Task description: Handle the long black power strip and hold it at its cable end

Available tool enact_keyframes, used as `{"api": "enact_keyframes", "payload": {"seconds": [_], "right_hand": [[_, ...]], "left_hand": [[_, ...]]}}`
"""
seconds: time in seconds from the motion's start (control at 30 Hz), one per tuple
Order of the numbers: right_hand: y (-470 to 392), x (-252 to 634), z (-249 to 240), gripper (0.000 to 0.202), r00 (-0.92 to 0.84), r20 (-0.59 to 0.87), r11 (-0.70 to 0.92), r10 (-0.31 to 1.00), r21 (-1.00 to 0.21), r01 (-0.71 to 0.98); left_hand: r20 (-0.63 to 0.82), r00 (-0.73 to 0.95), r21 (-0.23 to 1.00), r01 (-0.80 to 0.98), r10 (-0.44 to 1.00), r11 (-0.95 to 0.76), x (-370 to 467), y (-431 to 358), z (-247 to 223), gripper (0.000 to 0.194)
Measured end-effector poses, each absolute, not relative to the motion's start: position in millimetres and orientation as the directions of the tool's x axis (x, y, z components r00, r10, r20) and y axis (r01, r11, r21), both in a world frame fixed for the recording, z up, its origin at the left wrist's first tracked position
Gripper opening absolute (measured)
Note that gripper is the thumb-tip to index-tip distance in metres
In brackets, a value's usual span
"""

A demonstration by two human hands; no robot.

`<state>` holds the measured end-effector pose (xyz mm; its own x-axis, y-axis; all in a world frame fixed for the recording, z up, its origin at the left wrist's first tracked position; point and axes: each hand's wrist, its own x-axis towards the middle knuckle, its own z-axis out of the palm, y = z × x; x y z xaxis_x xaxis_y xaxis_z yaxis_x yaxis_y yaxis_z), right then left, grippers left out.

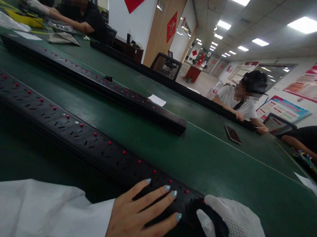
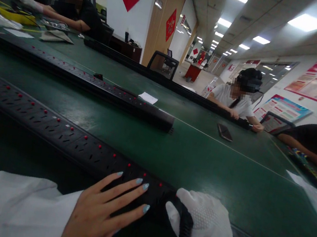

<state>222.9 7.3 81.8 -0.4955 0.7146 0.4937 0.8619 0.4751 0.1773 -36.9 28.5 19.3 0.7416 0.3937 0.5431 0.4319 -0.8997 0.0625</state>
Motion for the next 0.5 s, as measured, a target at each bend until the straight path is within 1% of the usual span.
{"api": "enact_keyframes", "payload": {"seconds": [0.13, 0.3, 0.5], "right_hand": [[7.5, 222.1, 82.3, 0.021, -0.505, 0.486, 0.486, 0.713, 0.177, 0.856], [7.1, 221.1, 84.2, 0.023, -0.501, 0.505, 0.481, 0.703, 0.181, 0.858], [8.6, 222.5, 81.4, 0.023, -0.496, 0.521, 0.470, 0.695, 0.194, 0.861]], "left_hand": [[0.543, 0.747, 0.058, 0.423, 0.384, -0.904, -37.0, 28.4, 19.8, 0.044], [0.601, 0.701, 0.065, 0.436, 0.384, -0.898, -34.4, 28.6, 17.3, 0.039], [0.596, 0.709, 0.058, 0.432, 0.378, -0.900, -35.0, 28.9, 15.9, 0.041]]}}
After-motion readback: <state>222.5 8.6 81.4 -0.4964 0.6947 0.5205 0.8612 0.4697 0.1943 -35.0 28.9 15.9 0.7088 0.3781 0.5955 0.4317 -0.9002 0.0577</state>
